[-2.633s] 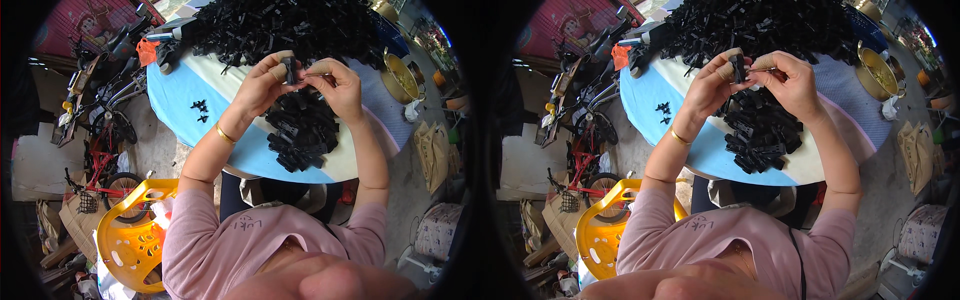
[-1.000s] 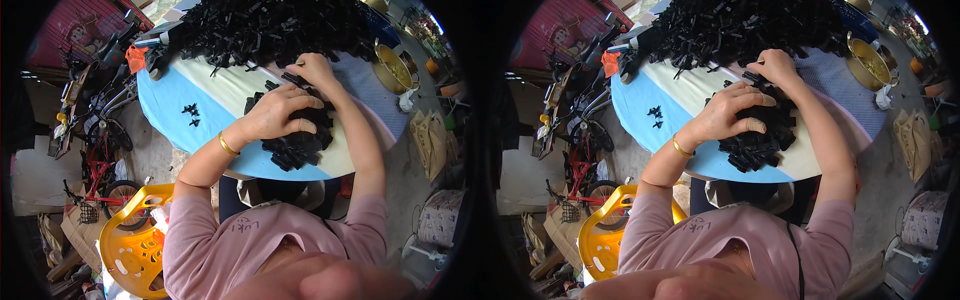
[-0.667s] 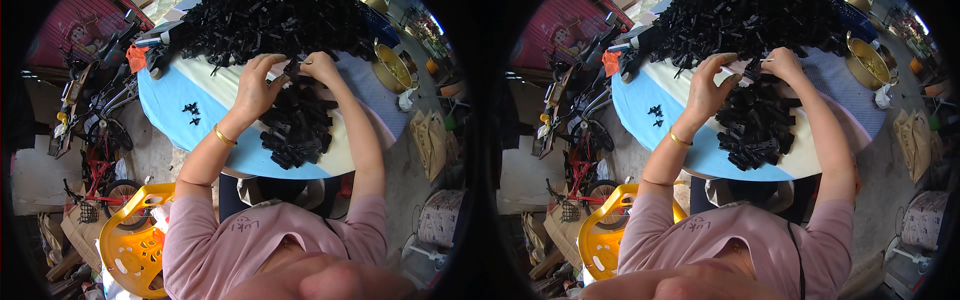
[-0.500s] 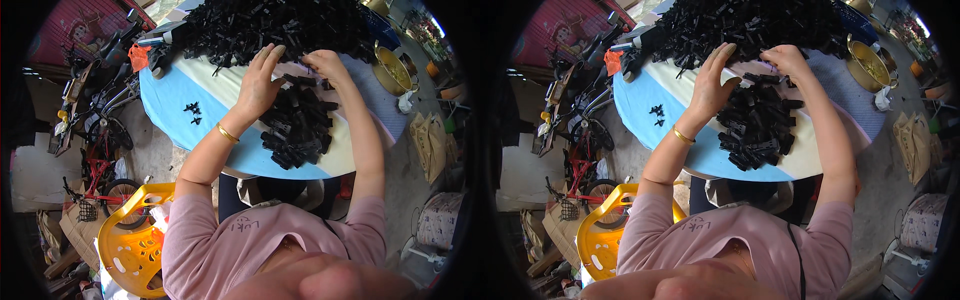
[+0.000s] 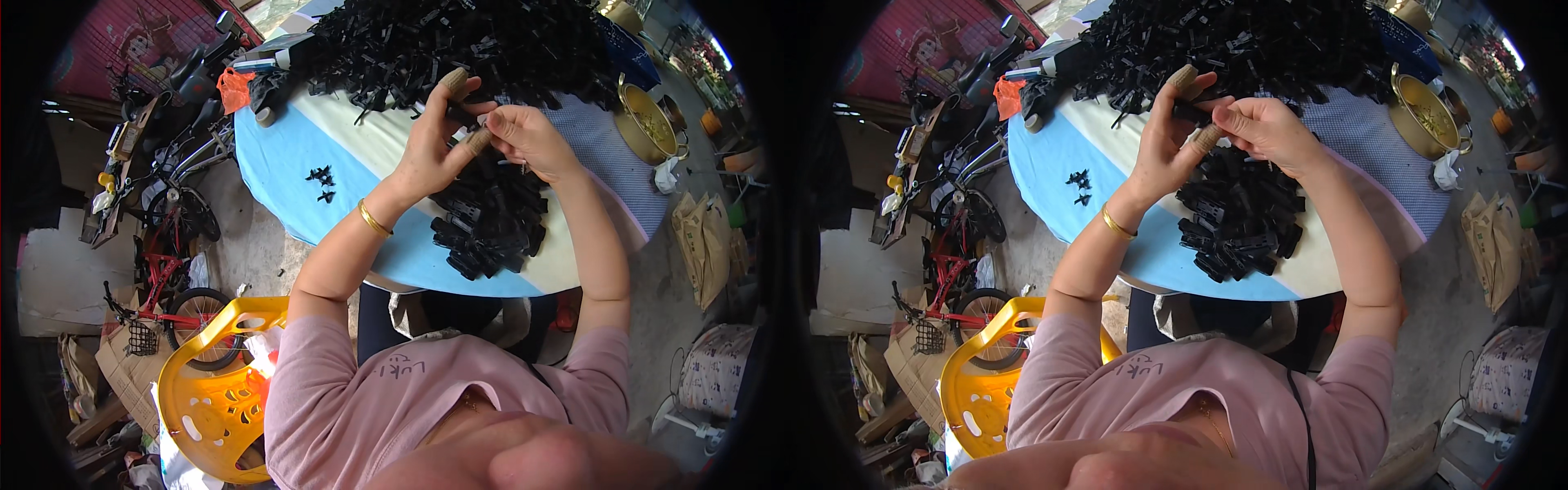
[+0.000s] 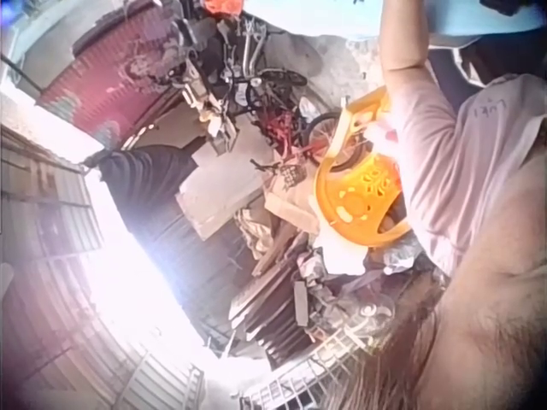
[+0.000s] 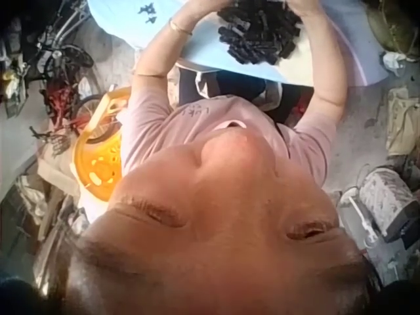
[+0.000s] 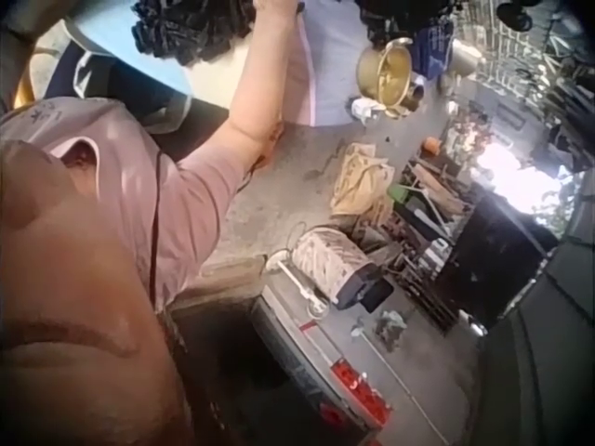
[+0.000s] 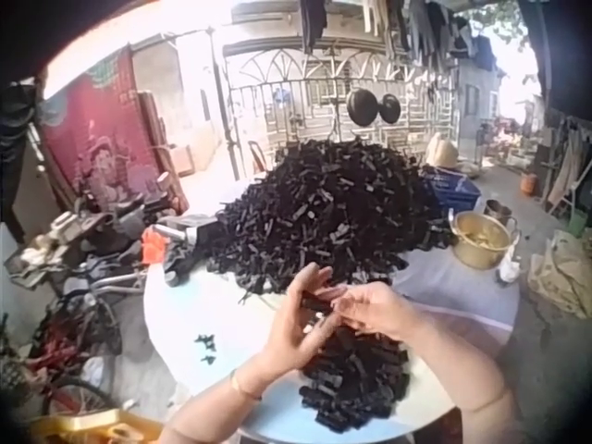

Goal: Manually assembling small black plastic components at a workstation.

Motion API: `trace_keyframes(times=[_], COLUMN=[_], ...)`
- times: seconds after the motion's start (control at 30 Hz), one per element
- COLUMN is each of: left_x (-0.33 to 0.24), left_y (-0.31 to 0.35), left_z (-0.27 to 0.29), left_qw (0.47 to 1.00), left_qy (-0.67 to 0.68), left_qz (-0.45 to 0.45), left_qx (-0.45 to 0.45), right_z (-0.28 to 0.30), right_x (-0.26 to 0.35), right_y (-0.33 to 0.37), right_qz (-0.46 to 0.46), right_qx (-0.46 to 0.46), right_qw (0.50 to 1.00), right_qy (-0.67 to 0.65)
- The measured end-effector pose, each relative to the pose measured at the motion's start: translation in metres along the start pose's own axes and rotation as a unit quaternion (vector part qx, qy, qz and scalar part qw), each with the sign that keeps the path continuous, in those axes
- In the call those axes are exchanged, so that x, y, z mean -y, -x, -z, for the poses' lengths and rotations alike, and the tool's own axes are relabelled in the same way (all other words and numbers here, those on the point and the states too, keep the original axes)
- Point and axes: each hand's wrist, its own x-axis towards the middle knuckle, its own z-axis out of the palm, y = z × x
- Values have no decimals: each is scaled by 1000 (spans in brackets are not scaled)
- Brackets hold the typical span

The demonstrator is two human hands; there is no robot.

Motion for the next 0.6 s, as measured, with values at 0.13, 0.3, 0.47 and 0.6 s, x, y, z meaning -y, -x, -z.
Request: trace_keyframes(times=[0.13,0.3,0.47,0.6], left_x=[-3,-3,-10,-9], left_y=[0,0,-1,-1], left_z=[5,9,8,8], left_qw=[995,994,998,998], left_qy=[91,95,-2,-53], left_qz=[42,60,63,31], left_qx=[-28,-7,0,21], right_z=[-14,-15,-11,-9], right_x=[-5,-3,2,0], right_y=[-1,2,4,4], right_qz=[174,208,157,181], right_qx=[-109,-111,-76,-66], right_qw=[969,963,972,963], right_qy=[137,128,157,190])
